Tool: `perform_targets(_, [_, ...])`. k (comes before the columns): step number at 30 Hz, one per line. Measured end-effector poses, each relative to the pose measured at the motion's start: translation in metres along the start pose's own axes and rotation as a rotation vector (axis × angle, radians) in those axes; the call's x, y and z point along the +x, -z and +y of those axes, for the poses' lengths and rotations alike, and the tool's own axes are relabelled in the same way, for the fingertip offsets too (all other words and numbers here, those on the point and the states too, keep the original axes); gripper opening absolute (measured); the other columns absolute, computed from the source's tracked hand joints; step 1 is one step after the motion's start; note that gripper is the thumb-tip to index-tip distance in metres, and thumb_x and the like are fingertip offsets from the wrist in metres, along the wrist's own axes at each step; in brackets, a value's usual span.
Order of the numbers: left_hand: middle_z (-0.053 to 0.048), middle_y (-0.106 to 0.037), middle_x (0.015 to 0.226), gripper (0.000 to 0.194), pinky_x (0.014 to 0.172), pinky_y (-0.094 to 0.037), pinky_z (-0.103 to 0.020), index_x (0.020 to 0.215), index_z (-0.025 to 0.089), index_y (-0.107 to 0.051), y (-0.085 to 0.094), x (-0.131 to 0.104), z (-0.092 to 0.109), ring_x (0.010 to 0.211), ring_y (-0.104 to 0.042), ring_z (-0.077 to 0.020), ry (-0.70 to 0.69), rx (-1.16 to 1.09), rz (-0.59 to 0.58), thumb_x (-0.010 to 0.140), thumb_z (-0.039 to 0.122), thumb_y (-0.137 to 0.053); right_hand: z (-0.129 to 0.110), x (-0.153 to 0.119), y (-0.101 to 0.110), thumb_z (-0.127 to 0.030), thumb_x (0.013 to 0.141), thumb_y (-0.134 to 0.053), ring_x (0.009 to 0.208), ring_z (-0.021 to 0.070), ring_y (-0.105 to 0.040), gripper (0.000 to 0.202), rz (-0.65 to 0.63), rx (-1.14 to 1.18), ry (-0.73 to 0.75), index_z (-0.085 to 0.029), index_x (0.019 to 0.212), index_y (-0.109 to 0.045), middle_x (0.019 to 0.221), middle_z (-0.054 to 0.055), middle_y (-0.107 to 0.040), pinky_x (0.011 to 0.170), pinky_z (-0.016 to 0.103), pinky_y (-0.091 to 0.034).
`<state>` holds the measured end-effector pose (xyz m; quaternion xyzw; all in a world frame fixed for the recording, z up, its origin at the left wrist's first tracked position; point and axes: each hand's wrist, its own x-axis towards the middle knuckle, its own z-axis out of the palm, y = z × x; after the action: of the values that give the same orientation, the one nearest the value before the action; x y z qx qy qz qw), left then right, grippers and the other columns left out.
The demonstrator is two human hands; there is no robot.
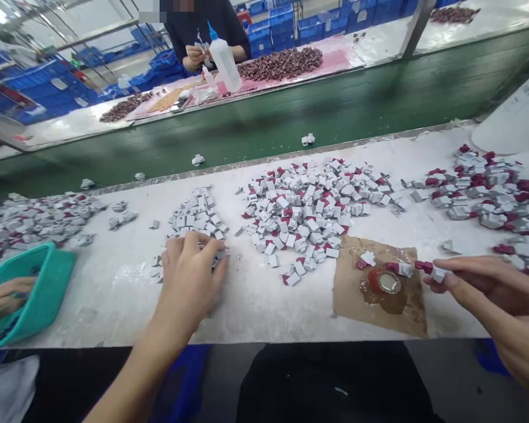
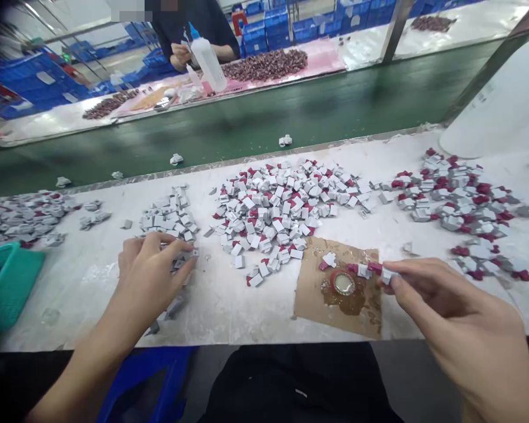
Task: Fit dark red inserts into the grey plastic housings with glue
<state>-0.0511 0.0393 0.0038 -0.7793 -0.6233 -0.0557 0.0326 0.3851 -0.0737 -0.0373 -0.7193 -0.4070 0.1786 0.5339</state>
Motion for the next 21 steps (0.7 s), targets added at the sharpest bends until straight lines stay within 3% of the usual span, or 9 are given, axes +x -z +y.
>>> perform_targets(4, [-0.015, -0.081, 0.119, 0.015, 0.111, -0.055, -0.068, 0.102, 0.029, -0.076, 0.006, -0.004, 0.017, 0.127, -0.072, -0.0520, -0.019, -0.263, 0.022, 0.103, 0.041, -0.067, -0.007, -0.030, 0.005, -0.049, 0.097, -0.094, 0.090, 0.0334, -0.086, 0.012, -0.060, 0.022, 0.044, -0.040, 0.104, -0.097, 0.103, 0.008, -0.088, 0.074, 0.049, -0.072])
perform_targets(8, [0.000, -0.083, 0.102, 0.022, 0.078, -0.061, -0.042, 0.121, 0.039, -0.075, -0.002, -0.029, 0.034, 0.090, -0.081, -0.0342, -0.016, -0.532, -0.063, 0.104, 0.052, -0.076, -0.019, -0.044, -0.001, -0.031, 0.107, -0.086, 0.099, 0.0259, -0.085, 0.012, -0.165, 0.091, 0.115, -0.037, 0.110, -0.096, 0.109, 0.005, -0.089, 0.079, 0.036, -0.071])
perform_targets(10, [0.002, -0.083, 0.100, 0.018, 0.072, -0.059, -0.035, 0.119, 0.038, -0.079, -0.009, -0.041, 0.044, 0.082, -0.081, -0.0272, -0.111, -0.609, -0.094, 0.107, 0.051, -0.077, -0.022, -0.048, -0.006, -0.028, 0.108, -0.086, 0.102, 0.0245, -0.085, 0.014, -0.177, 0.091, 0.113, -0.037, 0.113, -0.096, 0.111, 0.004, -0.089, 0.085, 0.035, -0.071])
perform_targets(13, [0.001, -0.084, 0.104, 0.016, 0.081, -0.061, -0.028, 0.112, 0.036, -0.086, -0.018, -0.049, 0.061, 0.086, -0.084, -0.0213, -0.232, -0.701, -0.090, 0.111, 0.044, -0.072, -0.024, -0.051, -0.011, -0.026, 0.110, -0.085, 0.107, 0.0243, -0.084, 0.017, -0.176, 0.079, 0.121, -0.037, 0.118, -0.095, 0.115, 0.003, -0.089, 0.092, 0.037, -0.070])
perform_targets(17, [0.001, -0.084, 0.107, 0.019, 0.086, -0.060, -0.025, 0.113, 0.034, -0.087, -0.024, -0.049, 0.074, 0.093, -0.086, -0.0194, -0.204, -0.712, -0.086, 0.114, 0.043, -0.070, -0.027, -0.052, -0.014, -0.023, 0.110, -0.082, 0.110, 0.0260, -0.085, 0.022, -0.203, 0.077, 0.152, -0.037, 0.121, -0.095, 0.118, 0.004, -0.088, 0.092, 0.040, -0.071])
perform_targets(21, [0.001, -0.077, 0.094, 0.026, 0.072, -0.059, -0.029, 0.125, 0.032, -0.083, -0.029, -0.052, 0.073, 0.077, -0.076, -0.0207, -0.162, -0.672, -0.096, 0.109, 0.053, -0.077, -0.030, -0.051, -0.016, -0.021, 0.110, -0.082, 0.108, 0.0270, -0.086, 0.022, -0.207, 0.057, 0.167, -0.036, 0.120, -0.095, 0.116, 0.004, -0.088, 0.093, 0.042, -0.072])
